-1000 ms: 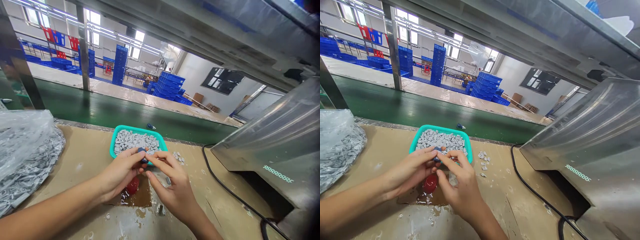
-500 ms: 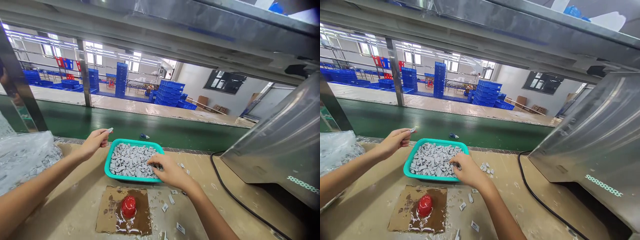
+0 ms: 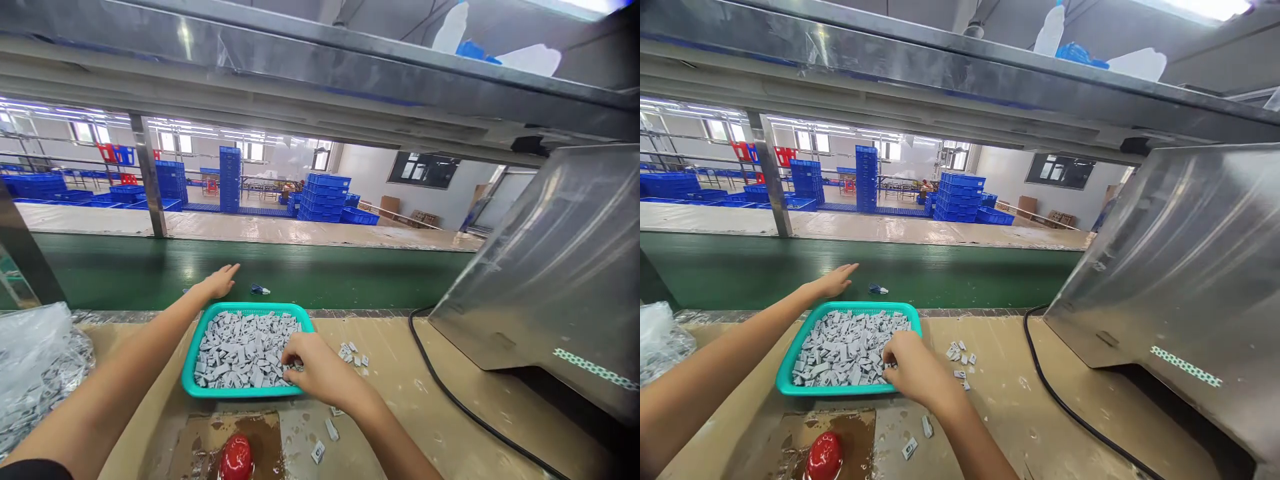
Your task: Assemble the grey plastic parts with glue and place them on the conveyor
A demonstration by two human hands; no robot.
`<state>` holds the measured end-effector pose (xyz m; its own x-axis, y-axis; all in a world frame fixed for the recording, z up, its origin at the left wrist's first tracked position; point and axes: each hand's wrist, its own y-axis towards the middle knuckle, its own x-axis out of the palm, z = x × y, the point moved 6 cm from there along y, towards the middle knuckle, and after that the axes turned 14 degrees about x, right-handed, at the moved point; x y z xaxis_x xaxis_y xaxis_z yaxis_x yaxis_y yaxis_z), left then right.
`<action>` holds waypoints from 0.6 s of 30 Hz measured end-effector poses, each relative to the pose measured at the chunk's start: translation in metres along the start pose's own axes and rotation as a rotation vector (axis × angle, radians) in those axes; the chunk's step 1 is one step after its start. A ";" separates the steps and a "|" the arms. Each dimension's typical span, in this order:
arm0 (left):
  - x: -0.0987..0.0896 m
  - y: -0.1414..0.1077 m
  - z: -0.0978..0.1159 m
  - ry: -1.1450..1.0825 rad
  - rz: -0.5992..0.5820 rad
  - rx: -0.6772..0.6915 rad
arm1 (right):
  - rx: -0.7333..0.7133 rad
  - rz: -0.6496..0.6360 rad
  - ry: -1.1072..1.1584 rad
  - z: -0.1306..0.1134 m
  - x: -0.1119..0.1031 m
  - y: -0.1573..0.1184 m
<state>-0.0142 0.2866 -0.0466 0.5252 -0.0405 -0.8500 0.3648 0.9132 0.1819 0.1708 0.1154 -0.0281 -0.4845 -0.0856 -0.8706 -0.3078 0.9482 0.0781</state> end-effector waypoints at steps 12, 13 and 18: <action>-0.001 -0.006 0.055 -0.554 0.116 -0.003 | 0.049 0.005 0.064 0.002 -0.004 0.007; -0.009 -0.016 0.055 -0.616 0.167 -0.015 | 0.053 0.013 0.091 0.003 -0.006 0.009; -0.022 -0.099 0.079 -0.906 0.289 0.009 | 0.080 0.051 0.254 -0.002 -0.009 0.011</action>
<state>-0.0010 0.1647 -0.0067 0.9910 -0.1164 -0.0657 0.1317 0.9340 0.3322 0.1698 0.1264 -0.0187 -0.6910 -0.1012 -0.7158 -0.2169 0.9736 0.0718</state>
